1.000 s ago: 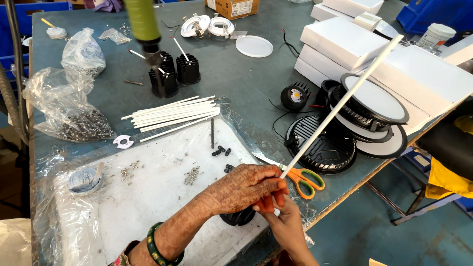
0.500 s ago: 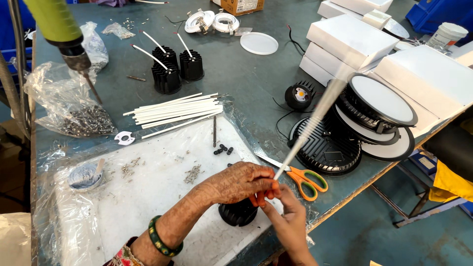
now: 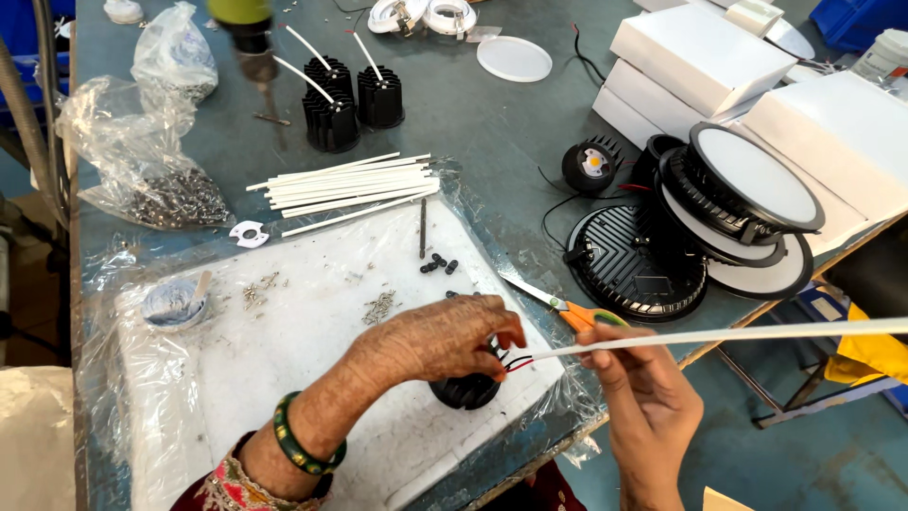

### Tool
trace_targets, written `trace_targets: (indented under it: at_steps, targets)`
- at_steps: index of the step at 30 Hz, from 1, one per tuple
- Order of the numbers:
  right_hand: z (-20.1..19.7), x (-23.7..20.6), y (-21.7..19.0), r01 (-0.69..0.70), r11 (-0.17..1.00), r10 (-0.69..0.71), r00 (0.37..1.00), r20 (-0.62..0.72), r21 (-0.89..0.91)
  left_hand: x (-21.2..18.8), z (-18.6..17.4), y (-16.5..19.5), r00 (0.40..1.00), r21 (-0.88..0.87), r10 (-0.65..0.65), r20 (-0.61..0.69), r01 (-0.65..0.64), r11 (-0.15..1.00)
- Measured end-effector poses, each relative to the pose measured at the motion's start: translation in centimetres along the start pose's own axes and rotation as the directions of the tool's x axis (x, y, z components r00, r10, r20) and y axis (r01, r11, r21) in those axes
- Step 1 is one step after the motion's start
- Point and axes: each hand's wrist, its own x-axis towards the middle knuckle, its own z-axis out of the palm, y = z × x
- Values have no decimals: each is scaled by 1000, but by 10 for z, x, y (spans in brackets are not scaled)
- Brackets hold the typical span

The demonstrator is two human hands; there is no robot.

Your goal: The person assembles LED light fixtures at a workbench. They use a green electric screwdriver to drive screws securing white plastic rods into black finned heat-sink housings, route red and black wires, press LED modules into the housings, and stack finished round light panels beside white boxes.

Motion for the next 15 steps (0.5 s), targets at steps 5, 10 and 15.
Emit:
trace_targets:
  at_steps: [5,10,15]
  targets:
    - [4,3,-9,-1,999,3,1000,28,-44,-8,2,-4,999,79,12,38,-15,997]
    - [9,3,-15,-19,999,13,993,119,49,-8,1,0,998,57,-46,42,44,997]
    - [13,3,-14,-19,997,6,987,162,78,-8,-2,2,998,82,46,44,-50,995]
